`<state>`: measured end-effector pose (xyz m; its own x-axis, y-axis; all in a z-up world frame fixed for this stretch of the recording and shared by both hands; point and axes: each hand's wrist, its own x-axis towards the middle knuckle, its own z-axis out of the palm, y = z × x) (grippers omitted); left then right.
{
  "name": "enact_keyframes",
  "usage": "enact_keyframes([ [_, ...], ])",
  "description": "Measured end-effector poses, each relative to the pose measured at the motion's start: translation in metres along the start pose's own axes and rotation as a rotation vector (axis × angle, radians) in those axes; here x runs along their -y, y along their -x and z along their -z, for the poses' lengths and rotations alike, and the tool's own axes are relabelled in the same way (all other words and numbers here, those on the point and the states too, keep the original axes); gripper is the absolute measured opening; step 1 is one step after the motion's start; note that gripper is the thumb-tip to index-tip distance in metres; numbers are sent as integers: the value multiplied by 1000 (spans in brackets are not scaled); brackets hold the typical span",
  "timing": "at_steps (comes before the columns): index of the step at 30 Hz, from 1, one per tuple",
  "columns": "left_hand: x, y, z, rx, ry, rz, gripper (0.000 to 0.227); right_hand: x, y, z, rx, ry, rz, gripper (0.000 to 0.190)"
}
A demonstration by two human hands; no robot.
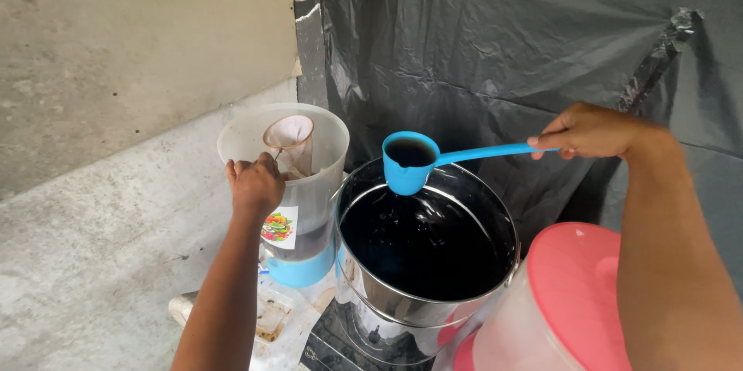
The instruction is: Transferring tea from a large metal bucket into a dispenser using a ladle and a cloth filter, followed by stirring the liquid.
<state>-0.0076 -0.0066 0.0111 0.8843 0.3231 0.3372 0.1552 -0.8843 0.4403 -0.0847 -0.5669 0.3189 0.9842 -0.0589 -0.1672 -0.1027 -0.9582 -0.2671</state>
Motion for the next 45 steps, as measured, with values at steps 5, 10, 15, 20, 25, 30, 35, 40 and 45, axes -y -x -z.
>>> enact_keyframes([
  [5, 6, -5, -9, -50, 6, -13, 30, 9, 14, 0, 2, -38, -21, 46],
  [10, 11, -15, -17, -85, -2, -20, 39, 16, 21, 9, -28, -21, -21, 46],
  [15, 4, -7, -10, -57, -56, 4, 31, 50, 48, 28, -46, -55, -63, 49],
  [20, -6, -5, -3, -38, -86, 36, 30, 56, -2, 41, -34, -43, 74, 50],
  [25, -8, -3, -2, -21, -102, 63, 42, 96, -40, 24, -17, 5, 129, 50],
  [30, 6, -11, -22, -53, -75, 62, 38, 135, -125, -25, -181, -157, 298, 36],
  [35, 10, -11, -30, -97, -113, 60, 33, 172, -163, -66, -215, -232, 296, 28],
  [40, 15, -14, -35, -130, -102, 52, 33, 202, -140, -78, -278, -221, 315, 18],
  [45, 15, -15, -39, -113, -93, 58, 35, 223, -70, -71, -302, -183, 317, 26],
])
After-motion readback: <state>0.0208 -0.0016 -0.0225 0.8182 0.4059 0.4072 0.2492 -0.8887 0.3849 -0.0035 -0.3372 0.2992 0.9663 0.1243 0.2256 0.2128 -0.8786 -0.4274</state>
